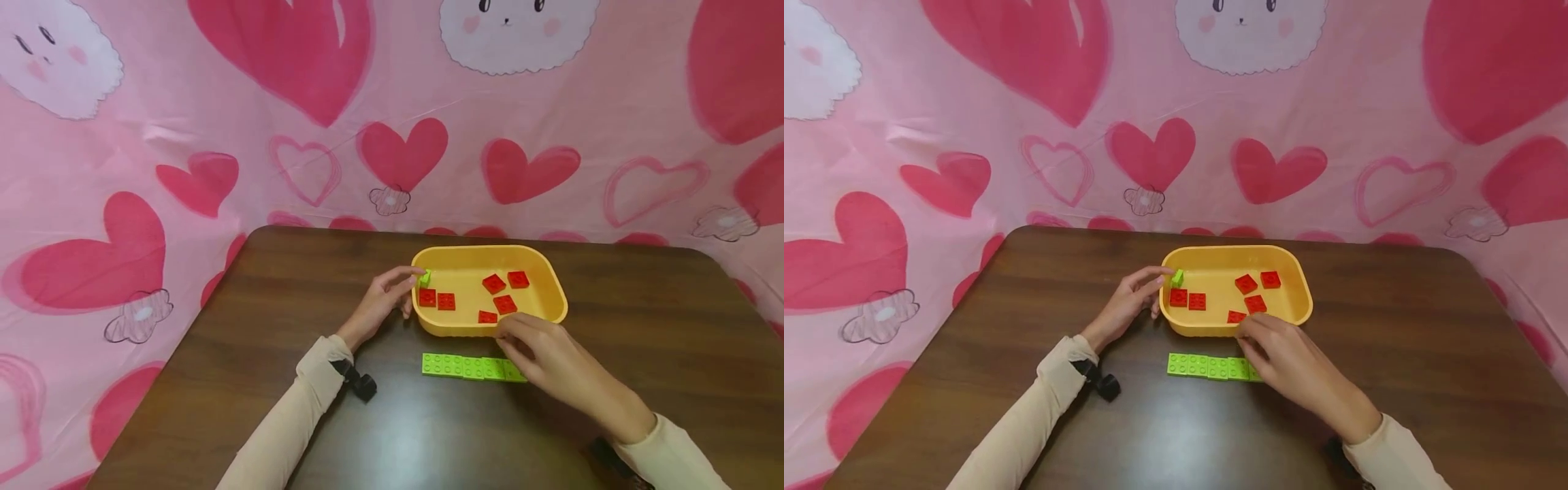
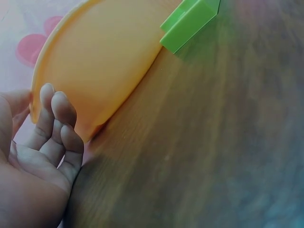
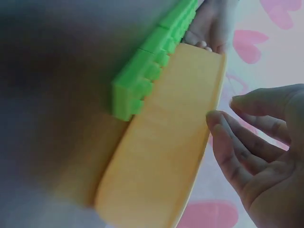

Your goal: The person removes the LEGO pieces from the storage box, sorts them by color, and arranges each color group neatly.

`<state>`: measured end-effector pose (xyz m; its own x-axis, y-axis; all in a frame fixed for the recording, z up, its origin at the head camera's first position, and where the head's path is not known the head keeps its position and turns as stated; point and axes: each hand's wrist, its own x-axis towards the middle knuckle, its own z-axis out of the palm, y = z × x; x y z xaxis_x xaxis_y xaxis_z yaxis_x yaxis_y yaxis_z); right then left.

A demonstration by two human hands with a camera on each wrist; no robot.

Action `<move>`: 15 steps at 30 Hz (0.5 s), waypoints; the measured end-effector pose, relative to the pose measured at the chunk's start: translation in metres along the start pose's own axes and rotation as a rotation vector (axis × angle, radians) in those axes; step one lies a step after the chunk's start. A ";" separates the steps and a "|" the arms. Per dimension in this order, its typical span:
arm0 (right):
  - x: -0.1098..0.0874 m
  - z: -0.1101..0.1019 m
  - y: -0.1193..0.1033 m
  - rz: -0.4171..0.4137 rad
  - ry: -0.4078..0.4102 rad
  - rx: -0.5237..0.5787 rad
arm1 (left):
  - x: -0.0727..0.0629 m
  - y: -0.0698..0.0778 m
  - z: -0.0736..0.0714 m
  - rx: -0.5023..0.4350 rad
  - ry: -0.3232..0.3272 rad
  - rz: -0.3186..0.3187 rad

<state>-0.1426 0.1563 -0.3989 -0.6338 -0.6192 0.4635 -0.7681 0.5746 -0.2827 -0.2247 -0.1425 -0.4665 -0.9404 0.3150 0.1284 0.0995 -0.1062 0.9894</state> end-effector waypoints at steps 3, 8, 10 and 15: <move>0.020 0.001 0.005 -0.004 -0.018 0.004 | 0.001 0.000 0.003 0.002 -0.004 -0.007; 0.062 0.009 0.018 0.075 -0.168 0.017 | 0.002 0.001 0.005 0.027 0.006 -0.007; 0.079 0.016 0.025 0.094 -0.252 0.022 | 0.002 0.001 0.005 0.029 0.009 -0.011; 0.112 0.038 0.040 0.062 -0.414 0.033 | -0.001 -0.001 0.002 0.011 0.022 -0.012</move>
<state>-0.2476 0.0894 -0.3905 -0.6568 -0.7508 0.0701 -0.7257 0.6042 -0.3291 -0.2235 -0.1409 -0.4675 -0.9486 0.2949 0.1146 0.0911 -0.0922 0.9916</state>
